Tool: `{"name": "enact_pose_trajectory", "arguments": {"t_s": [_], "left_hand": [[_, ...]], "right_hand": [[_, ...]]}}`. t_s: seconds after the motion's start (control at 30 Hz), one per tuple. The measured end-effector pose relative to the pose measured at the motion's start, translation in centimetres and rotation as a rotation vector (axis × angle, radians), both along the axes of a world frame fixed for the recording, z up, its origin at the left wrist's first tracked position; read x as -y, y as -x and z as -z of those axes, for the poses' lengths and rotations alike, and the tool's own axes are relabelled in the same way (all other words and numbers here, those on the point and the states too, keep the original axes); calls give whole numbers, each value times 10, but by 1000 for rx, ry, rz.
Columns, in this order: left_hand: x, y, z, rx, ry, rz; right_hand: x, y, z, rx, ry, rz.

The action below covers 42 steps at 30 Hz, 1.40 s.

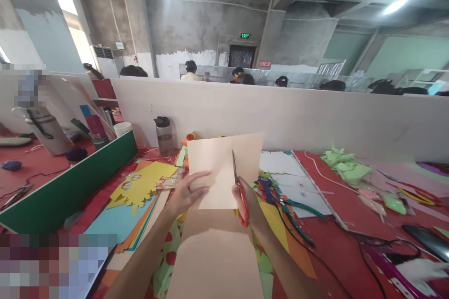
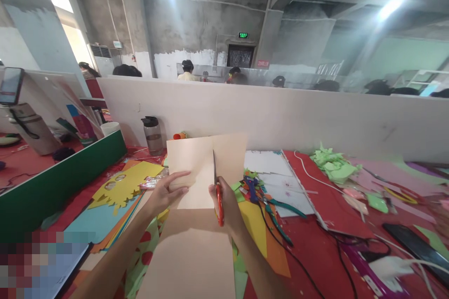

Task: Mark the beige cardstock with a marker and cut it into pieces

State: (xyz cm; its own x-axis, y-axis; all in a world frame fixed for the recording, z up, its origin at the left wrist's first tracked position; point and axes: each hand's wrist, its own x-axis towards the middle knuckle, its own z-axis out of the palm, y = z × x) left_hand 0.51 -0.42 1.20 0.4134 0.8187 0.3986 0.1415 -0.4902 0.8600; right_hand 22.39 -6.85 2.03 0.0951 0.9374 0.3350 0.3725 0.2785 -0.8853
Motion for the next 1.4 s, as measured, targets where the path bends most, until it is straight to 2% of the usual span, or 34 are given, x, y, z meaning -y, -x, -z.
{"name": "enact_pose_trajectory", "arguments": {"t_s": [0.13, 0.3, 0.43, 0.57, 0.97, 1.4], "left_hand": [[0, -2, 1, 25, 28, 18], [0, -2, 3, 50, 54, 35], [0, -2, 2, 36, 25, 25], [2, -2, 1, 41, 58, 46], [0, -2, 1, -26, -53, 28], [1, -2, -2, -76, -61, 49]], "right_hand": [[0, 1, 0, -20, -46, 1], [-1, 3, 5, -68, -22, 4], [-2, 0, 4, -19, -28, 19], [-4, -5, 1, 45, -27, 15], [-4, -4, 3, 6, -27, 48], [-7, -14, 6, 46, -96, 8]]}}
